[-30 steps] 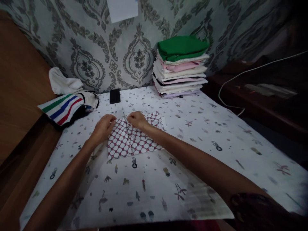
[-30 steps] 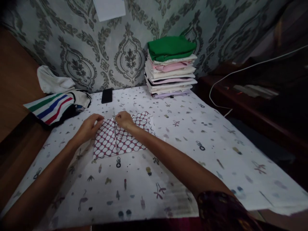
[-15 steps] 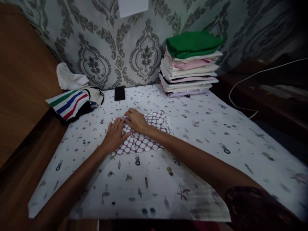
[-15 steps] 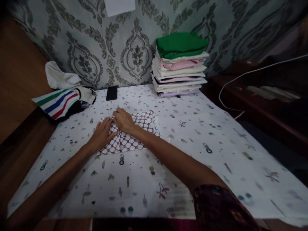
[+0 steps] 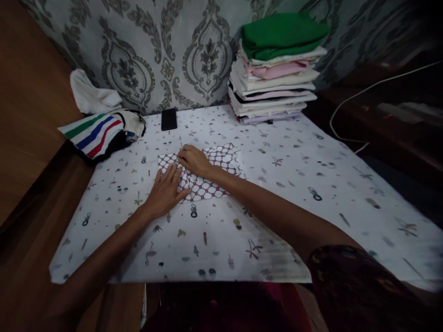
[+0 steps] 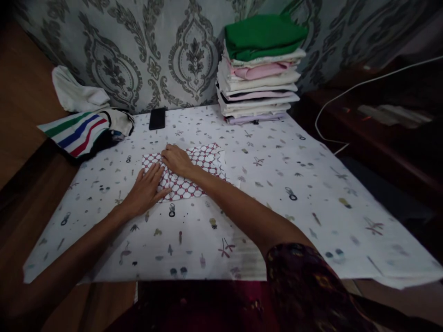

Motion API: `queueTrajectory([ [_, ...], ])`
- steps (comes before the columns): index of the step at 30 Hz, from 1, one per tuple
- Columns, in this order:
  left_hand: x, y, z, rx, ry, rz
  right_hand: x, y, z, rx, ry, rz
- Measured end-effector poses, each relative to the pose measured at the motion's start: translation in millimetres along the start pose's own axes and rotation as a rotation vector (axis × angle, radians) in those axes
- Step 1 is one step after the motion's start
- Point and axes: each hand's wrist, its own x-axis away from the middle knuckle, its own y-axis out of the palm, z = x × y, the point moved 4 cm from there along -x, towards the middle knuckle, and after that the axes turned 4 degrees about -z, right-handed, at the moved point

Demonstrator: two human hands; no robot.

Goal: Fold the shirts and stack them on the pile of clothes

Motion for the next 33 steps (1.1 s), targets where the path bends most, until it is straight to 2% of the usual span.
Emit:
queueTrajectory([
  [7, 11.0, 1.3, 8.7, 0.059, 0.050, 0.027, 2.4, -6.3, -0.8, -0.100, -0.004, -0.018],
  [11, 21.4, -0.2, 7.1, 0.197, 0.062, 0.065, 4.7, -10.9, -0.8, -0.211, 0.096, 0.042],
  [13, 25.9, -5.4, -3.1, 0.340, -0.004, 0.157, 6.6, -13.8, 2.9, -0.402, 0.210, 0.170],
  [15, 28.4, -13.4, -20.1, 0.539, -0.132, 0.284, 9.2, -13.2, 6.0, -0.630, 0.307, 0.291],
  [18, 25.6, -22.5, -47.8, 0.935, -0.396, 0.357, 12.7, -5.3, 3.1, -0.805, 0.364, 0.347],
  [20, 20.6, -27.7, -59.9, 1.171, -0.558, 0.341, 16.1, 1.2, -2.4, -0.877, 0.372, 0.372],
  [22, 14.7, -33.0, -65.1, 1.300, -0.662, 0.280, 20.5, 6.7, -8.5, -0.966, 0.366, 0.422],
  [26, 4.6, -35.6, -61.1, 1.366, -0.700, -0.014, 26.4, 10.5, -21.7, -0.962, 0.275, 0.490],
  [28, 1.9, -34.3, -56.2, 1.381, -0.681, -0.091, 26.9, 11.4, -26.7, -0.926, 0.241, 0.471],
  [31, -1.3, -32.2, -45.9, 1.442, -0.649, -0.071, 26.9, 14.2, -28.4, -0.922, 0.291, 0.427],
  [33, -4.3, -33.1, -37.2, 1.523, -0.609, 0.049, 26.8, 14.5, -27.7, -0.938, 0.314, 0.436],
])
